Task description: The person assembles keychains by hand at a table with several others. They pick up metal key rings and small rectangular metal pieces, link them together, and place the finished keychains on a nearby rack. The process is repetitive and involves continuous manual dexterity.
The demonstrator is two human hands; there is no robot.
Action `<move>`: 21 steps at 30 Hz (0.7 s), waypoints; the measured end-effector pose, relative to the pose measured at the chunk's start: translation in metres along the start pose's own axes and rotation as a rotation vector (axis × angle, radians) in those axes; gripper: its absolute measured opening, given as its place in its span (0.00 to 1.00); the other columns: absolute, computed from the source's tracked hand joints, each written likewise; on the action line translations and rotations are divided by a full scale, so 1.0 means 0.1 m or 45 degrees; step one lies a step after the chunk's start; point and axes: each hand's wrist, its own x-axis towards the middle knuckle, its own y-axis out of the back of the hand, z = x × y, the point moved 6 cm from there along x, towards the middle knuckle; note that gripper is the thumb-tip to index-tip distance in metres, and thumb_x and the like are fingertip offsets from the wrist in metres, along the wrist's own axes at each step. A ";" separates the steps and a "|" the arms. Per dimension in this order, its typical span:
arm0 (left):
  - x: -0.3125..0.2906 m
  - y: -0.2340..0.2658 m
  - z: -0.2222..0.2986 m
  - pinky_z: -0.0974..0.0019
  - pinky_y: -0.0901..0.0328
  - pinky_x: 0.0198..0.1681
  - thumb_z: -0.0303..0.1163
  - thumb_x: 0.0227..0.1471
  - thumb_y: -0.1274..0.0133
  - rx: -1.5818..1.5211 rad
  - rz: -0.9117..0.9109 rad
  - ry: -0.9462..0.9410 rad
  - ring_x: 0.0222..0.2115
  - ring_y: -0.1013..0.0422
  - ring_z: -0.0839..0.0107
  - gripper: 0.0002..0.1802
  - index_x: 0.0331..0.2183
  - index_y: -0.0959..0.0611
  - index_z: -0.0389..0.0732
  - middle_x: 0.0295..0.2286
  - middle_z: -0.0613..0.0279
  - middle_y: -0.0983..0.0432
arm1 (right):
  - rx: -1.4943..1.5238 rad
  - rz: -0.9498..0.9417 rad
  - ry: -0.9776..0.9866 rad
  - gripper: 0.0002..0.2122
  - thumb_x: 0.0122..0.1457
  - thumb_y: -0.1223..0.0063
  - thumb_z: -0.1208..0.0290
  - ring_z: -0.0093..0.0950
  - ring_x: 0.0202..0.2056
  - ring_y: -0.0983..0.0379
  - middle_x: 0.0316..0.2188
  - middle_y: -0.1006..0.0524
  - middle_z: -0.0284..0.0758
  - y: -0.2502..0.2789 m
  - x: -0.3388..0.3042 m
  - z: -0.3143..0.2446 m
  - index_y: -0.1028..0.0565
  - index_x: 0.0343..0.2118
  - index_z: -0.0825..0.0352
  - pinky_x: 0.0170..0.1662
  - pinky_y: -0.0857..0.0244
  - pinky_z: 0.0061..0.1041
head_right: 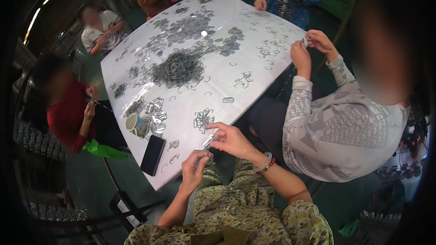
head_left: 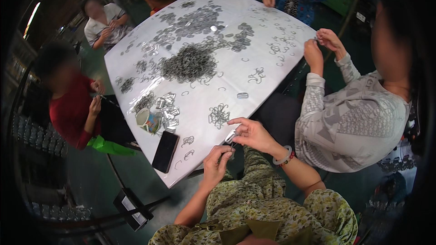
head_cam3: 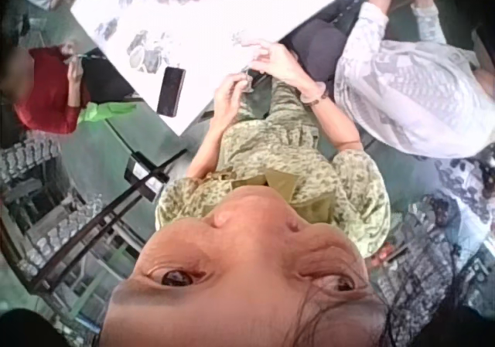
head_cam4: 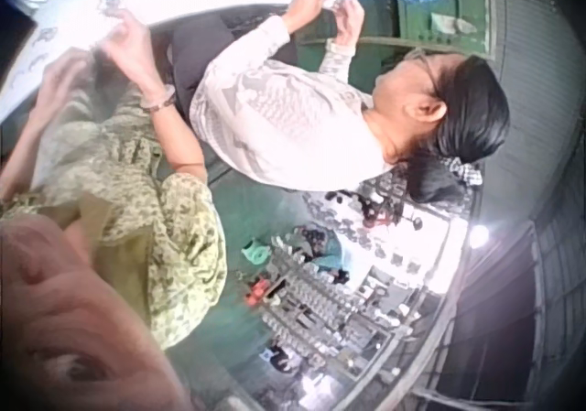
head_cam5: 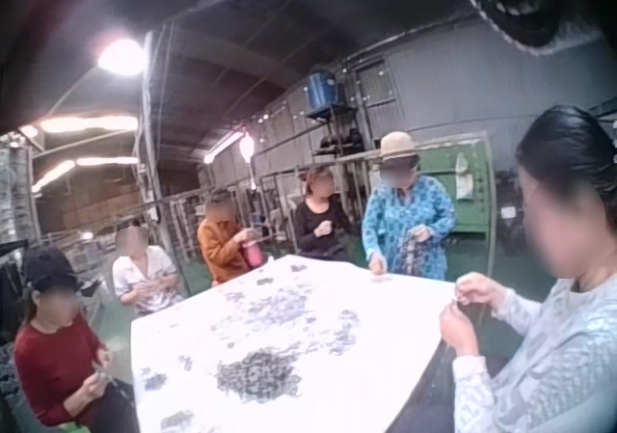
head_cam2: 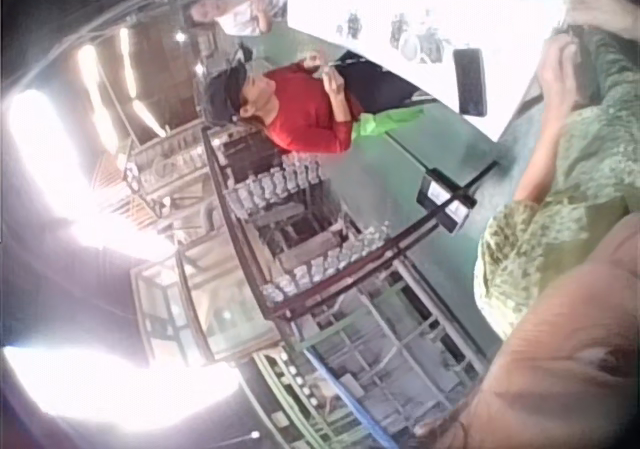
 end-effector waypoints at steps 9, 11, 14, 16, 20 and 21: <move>0.05 -0.13 0.17 0.72 0.35 0.35 0.22 0.52 0.49 0.065 0.010 0.052 0.29 0.29 0.74 0.04 0.32 0.23 0.32 0.28 0.57 0.23 | 0.052 0.188 0.091 0.23 0.53 0.48 0.85 0.09 0.24 0.37 0.24 0.28 0.24 0.04 -0.31 -0.36 0.36 0.53 0.68 0.26 0.43 0.10; -0.02 -0.17 0.13 0.70 0.34 0.35 0.23 0.51 0.47 0.017 -0.031 0.058 0.31 0.28 0.70 0.04 0.32 0.22 0.34 0.29 0.57 0.23 | -0.077 0.251 0.121 0.24 0.51 0.46 0.85 0.09 0.23 0.39 0.23 0.28 0.25 0.05 -0.40 -0.39 0.35 0.53 0.68 0.24 0.44 0.10; -0.03 -0.17 0.12 0.72 0.34 0.33 0.23 0.52 0.47 0.107 -0.016 -0.055 0.29 0.28 0.74 0.03 0.32 0.23 0.34 0.29 0.59 0.23 | -0.151 0.388 0.214 0.22 0.49 0.43 0.84 0.09 0.21 0.37 0.20 0.27 0.26 0.04 -0.44 -0.39 0.32 0.49 0.68 0.23 0.44 0.11; -0.02 -0.16 0.11 0.71 0.33 0.32 0.22 0.51 0.47 0.118 -0.011 -0.054 0.29 0.28 0.73 0.02 0.31 0.22 0.34 0.28 0.59 0.23 | -0.120 0.435 0.239 0.20 0.49 0.42 0.83 0.10 0.20 0.36 0.19 0.26 0.27 0.05 -0.43 -0.37 0.30 0.46 0.69 0.23 0.43 0.11; -0.05 -0.11 0.01 0.67 0.34 0.40 0.22 0.48 0.45 0.068 -0.027 -0.053 0.38 0.28 0.66 0.10 0.36 0.24 0.35 0.36 0.55 0.24 | -0.009 0.416 0.155 0.12 0.48 0.40 0.83 0.11 0.20 0.33 0.21 0.25 0.30 0.05 -0.37 -0.26 0.30 0.35 0.71 0.21 0.41 0.11; -0.05 -0.09 0.01 0.66 0.34 0.42 0.23 0.47 0.44 -0.039 0.037 -0.043 0.40 0.28 0.64 0.12 0.37 0.24 0.36 0.38 0.54 0.25 | -0.036 0.412 0.138 0.12 0.48 0.39 0.82 0.11 0.20 0.32 0.21 0.24 0.30 0.06 -0.35 -0.20 0.30 0.34 0.71 0.21 0.40 0.11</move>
